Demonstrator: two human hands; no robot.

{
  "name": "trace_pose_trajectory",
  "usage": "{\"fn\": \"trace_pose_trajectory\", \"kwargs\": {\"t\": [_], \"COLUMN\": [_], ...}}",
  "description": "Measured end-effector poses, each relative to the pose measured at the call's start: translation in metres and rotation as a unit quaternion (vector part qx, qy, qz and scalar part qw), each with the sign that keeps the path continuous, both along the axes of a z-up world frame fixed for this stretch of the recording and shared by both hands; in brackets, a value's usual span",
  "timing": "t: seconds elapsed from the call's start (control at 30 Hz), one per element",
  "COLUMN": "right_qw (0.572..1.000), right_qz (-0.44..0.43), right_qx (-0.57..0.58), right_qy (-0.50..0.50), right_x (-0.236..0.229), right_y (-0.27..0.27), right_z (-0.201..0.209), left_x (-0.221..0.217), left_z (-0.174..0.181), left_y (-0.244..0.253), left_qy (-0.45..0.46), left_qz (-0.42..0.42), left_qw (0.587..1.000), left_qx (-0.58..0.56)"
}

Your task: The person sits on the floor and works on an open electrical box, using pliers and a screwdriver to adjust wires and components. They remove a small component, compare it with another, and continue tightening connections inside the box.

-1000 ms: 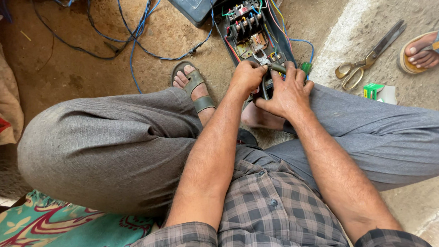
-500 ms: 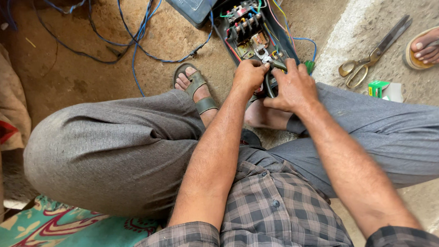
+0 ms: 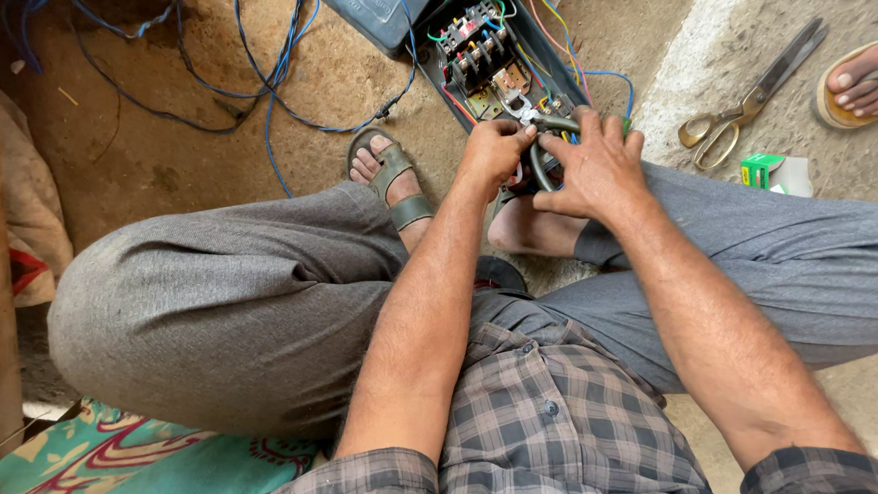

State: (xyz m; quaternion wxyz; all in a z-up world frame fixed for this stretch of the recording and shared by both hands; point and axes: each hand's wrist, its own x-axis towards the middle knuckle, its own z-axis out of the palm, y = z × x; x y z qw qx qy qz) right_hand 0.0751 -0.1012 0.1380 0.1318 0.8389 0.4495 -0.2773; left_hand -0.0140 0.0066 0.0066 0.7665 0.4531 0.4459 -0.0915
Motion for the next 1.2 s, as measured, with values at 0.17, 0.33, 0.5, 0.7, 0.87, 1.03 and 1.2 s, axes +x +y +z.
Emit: {"fn": "trace_pose_trajectory", "kwargs": {"t": [0.17,0.33,0.5,0.7,0.87,1.03,1.2], "right_qw": [1.000,0.996,0.996,0.998,0.998,0.997,0.996], "right_qz": [0.018,0.020,0.054,0.043,-0.064,-0.049,-0.037], "right_qx": [-0.021,-0.075,-0.057,-0.019,0.022,-0.058,-0.082], "right_qy": [0.001,0.043,0.052,0.043,0.011,0.024,-0.028], "right_x": [0.010,0.021,0.032,0.026,0.002,0.027,0.091], "right_y": [0.002,0.007,0.007,0.006,0.011,0.004,-0.041], "right_z": [0.003,0.007,0.010,0.017,0.027,0.049,0.071], "left_x": [0.005,0.006,0.010,0.009,0.004,0.010,0.024], "left_z": [0.007,0.009,0.007,0.010,0.016,0.032,0.056], "left_y": [-0.001,-0.002,-0.004,-0.006,0.001,0.001,0.005], "left_qy": [0.010,0.002,0.008,0.006,0.011,-0.031,-0.151], "left_qz": [-0.007,0.033,0.025,0.027,0.036,0.013,0.085], "left_qw": [1.000,0.998,0.999,1.000,0.999,0.997,0.951], "left_qx": [-0.015,-0.053,-0.024,-0.002,-0.004,-0.068,-0.255]}}
